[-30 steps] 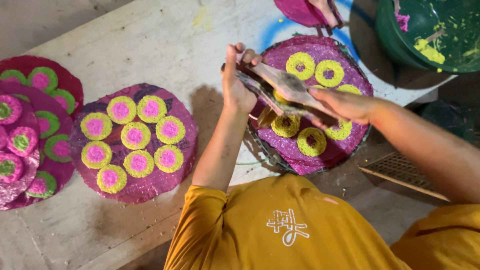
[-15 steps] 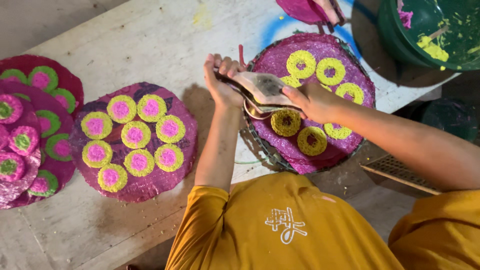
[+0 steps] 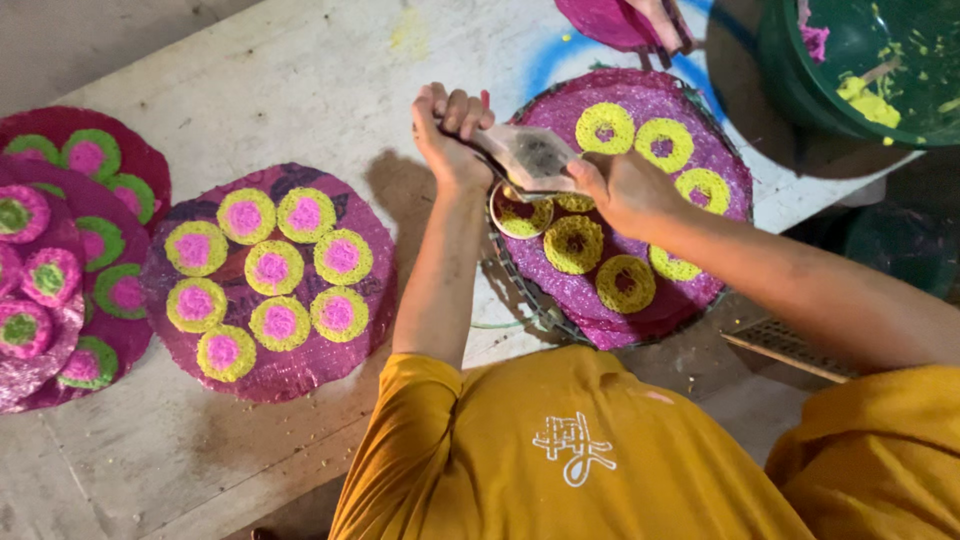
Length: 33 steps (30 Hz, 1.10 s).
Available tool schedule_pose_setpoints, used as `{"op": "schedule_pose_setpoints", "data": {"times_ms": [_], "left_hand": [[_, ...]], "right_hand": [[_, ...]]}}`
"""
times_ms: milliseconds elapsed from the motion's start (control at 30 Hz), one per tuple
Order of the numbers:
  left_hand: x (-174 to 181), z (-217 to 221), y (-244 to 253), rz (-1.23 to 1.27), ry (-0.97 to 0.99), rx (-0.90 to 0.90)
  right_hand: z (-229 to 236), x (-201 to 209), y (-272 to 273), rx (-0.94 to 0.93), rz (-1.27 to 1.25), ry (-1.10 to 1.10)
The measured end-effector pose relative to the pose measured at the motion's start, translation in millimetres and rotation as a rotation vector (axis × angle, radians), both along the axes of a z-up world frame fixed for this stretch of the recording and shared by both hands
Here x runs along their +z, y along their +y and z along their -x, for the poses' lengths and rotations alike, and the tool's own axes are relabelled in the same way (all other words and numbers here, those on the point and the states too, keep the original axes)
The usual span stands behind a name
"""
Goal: The person applies yellow and pink paste onto circular craft items using a wooden tool and a handled applicator.
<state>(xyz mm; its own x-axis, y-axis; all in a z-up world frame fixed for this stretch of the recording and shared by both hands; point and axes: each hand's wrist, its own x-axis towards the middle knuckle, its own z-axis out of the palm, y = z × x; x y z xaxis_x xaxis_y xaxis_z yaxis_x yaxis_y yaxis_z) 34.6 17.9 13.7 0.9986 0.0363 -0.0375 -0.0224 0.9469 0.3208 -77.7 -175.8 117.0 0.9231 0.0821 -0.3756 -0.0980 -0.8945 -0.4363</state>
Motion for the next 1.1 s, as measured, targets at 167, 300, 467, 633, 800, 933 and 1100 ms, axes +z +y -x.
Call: {"op": "schedule_pose_setpoints", "data": {"times_ms": [167, 300, 467, 633, 800, 933, 1100], "left_hand": [[-7, 20, 10, 0.086, 0.137, -0.024], [-24, 30, -13, 0.093, 0.264, -0.001], [-25, 42, -8, -0.275, 0.088, -0.391], [-11, 68, 47, -1.563, -0.524, -0.536], [6, 88, 45, -1.893, -0.564, -0.539], [24, 83, 43, -1.876, -0.490, -0.614], [40, 71, 46, -1.838, -0.450, -0.623]], "right_hand": [[13, -13, 2, 0.084, -0.136, 0.005], [16, -16, -19, 0.076, -0.028, 0.093], [23, -7, -73, -0.044, -0.115, 0.116], [64, -9, -106, -0.202, -0.573, -0.143], [105, -17, -100, -0.353, -0.800, -0.294], [127, -22, -95, -0.493, -0.877, -0.356], [154, -40, -108, -0.663, -0.997, -0.425]]}}
